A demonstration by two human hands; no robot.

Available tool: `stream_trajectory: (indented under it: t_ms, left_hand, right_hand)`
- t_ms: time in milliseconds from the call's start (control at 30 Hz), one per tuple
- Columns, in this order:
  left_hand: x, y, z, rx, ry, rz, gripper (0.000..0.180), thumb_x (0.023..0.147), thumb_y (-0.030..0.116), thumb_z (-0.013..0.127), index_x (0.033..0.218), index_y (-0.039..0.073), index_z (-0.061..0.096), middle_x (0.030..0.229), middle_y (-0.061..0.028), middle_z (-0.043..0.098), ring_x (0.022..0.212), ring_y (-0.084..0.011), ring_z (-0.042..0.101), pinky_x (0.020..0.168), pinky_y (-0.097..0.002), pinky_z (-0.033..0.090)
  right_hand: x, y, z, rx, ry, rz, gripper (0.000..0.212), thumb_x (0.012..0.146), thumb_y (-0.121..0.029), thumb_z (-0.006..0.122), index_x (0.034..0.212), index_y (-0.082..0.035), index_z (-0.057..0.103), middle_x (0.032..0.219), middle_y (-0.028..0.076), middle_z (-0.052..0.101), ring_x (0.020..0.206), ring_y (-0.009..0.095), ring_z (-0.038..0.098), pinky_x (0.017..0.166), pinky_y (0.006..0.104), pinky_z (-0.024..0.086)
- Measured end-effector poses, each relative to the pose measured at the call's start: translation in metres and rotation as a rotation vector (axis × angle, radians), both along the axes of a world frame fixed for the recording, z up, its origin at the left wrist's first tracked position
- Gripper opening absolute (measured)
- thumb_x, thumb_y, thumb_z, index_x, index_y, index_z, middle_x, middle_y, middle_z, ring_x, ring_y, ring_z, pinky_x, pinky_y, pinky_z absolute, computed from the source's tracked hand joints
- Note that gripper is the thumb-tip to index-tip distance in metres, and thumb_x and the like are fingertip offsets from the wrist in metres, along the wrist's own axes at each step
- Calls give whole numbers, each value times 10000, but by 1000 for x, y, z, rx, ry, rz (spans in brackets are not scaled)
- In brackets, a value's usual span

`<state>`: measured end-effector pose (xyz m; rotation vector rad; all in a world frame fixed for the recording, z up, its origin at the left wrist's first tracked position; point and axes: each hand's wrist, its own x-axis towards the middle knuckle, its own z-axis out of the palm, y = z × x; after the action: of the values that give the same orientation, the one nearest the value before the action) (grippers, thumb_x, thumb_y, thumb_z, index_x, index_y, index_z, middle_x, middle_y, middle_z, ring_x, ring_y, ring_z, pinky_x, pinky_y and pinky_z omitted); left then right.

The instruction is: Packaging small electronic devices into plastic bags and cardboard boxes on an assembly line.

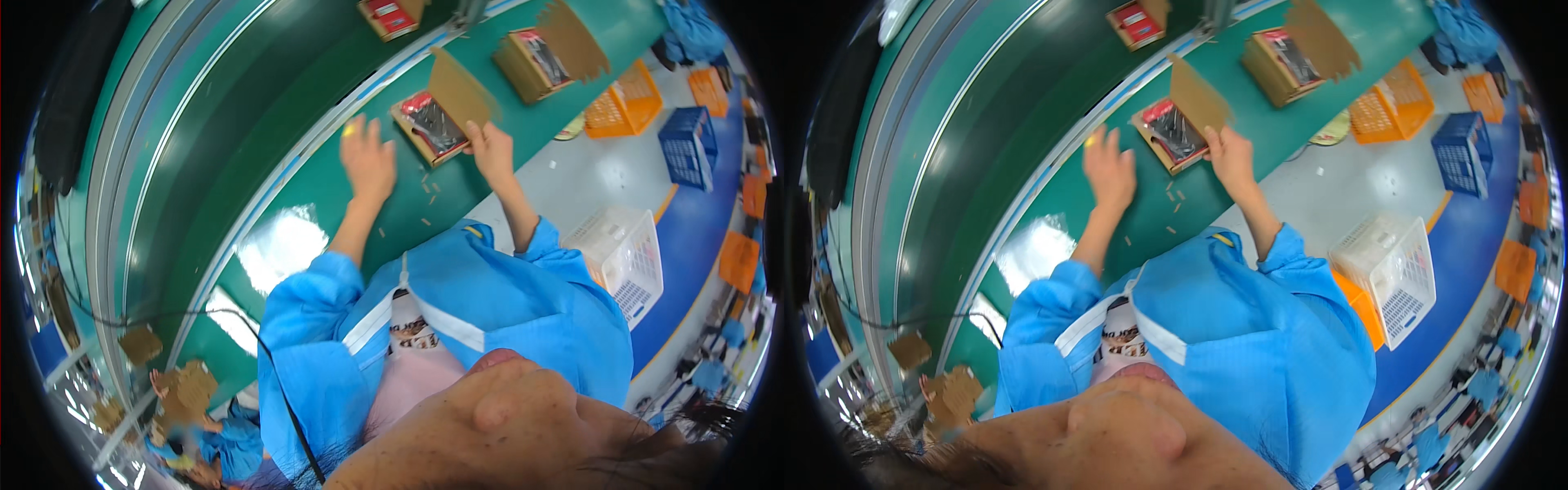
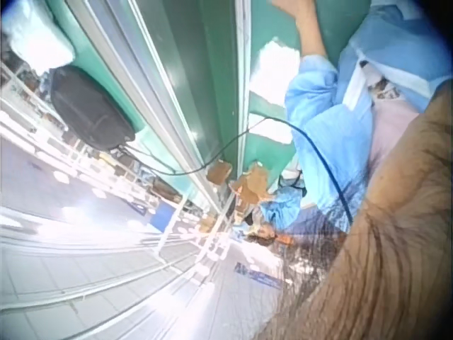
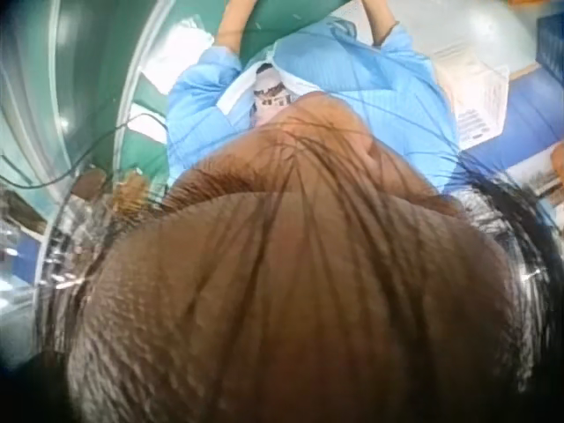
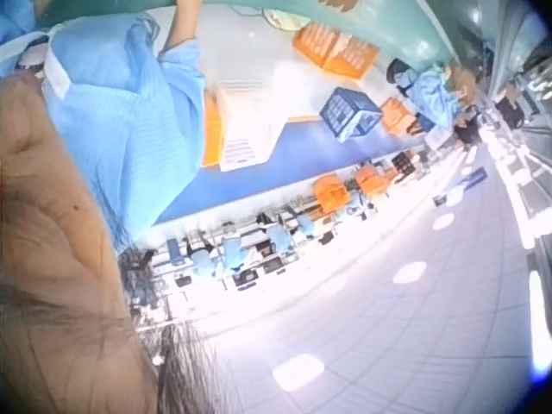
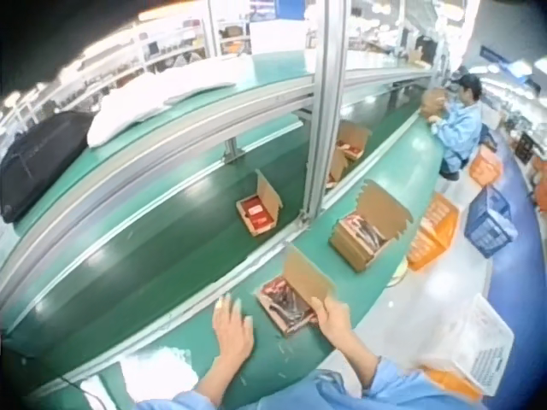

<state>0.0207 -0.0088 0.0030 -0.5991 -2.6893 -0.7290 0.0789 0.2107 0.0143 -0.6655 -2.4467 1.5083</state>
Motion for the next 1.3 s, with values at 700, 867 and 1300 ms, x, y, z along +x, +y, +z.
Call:
stream_trajectory:
  t_ms: [700, 867, 1300]
  left_hand:
    - [39, -79, -38, -217, -96, 130, 423, 818, 189, 576, 1192, 5, 505, 1344, -181, 404, 1245, -362, 367, 1030, -469, 308]
    - [34, -75, -30, -172, -114, 88, 410, 826, 193, 569, 1188, 7, 512, 1351, -176, 395, 1249, -357, 370, 1038, -476, 303]
    - [38, -88, -37, -67, -106, 112, 390, 797, 183, 581, 1138, -1, 537, 1333, -173, 425, 1231, -336, 396, 1029, -456, 317]
  right_hand:
    - [-70, 33, 101, 186, -289, 436, 358, 848, -359, 619, 884, -4, 625, 699, 110, 622, 579, 221, 630, 560, 339, 481]
    - [-220, 11, -81, 581, 274, 148, 722, 750, -443, 701, 1175, 97, 479, 839, 186, 649, 793, 302, 638, 752, 397, 487]
    - [-137, -37, 14, 962, 509, 528, 428, 816, -125, 520, 1239, -177, 554, 1274, 195, 511, 1028, 338, 584, 749, 382, 486]
